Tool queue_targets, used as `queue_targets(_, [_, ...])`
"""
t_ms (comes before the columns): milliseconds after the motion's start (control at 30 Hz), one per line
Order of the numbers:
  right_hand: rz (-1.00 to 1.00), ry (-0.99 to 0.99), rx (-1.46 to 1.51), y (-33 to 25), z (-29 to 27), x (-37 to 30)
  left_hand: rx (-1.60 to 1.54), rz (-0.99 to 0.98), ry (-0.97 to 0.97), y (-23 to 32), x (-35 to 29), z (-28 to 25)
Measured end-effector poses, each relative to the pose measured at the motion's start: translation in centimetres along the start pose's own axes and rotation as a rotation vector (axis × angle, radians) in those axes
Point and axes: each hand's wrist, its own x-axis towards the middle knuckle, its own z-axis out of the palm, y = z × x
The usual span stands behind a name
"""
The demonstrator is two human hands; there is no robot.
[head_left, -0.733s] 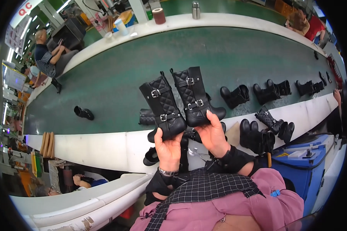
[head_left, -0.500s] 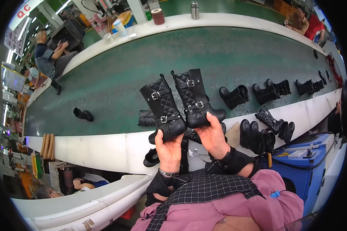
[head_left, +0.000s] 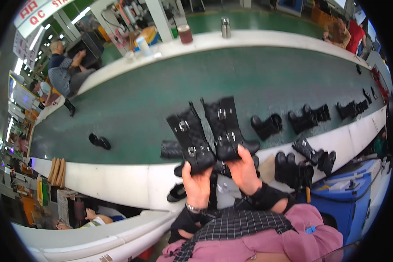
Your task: Inspecting pairs of black boots for quality and trimming excess material with scissors.
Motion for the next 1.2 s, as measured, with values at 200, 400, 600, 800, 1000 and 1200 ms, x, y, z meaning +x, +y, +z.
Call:
queue_targets(200, [-0.039, -0.04, -0.086, -1.0, 0.5, -0.1, 0.025, 0.03, -0.027, 0.1, -0.5, 0.9])
queue_targets(400, [-0.058, -0.125, -0.058, -1.7, 1.8, -0.6, 0.048, 0.113, -0.083, 0.2, -0.9, 1.1])
queue_targets(600, [-0.072, -0.134, -0.049, -1.5, 1.7, -0.5, 0.058, 0.159, -0.099, 0.5, -0.8, 0.8])
queue_targets(800, [0.045, -0.221, 0.01, -2.2, 1.3, -0.1, 0.091, 0.086, -0.121, 1.4, -1.2, 1.5])
queue_targets(1000, [0.279, -0.221, 0.082, -5.2, -0.2, 0.8, -0.042, 0.298, -0.191, 7.4, 1.9, -0.2])
queue_targets(1200, [0.33, -0.112, -0.054, -6.1, -2.7, 1.3, -0.237, 0.249, 0.209, 11.9, 6.5, -5.9])
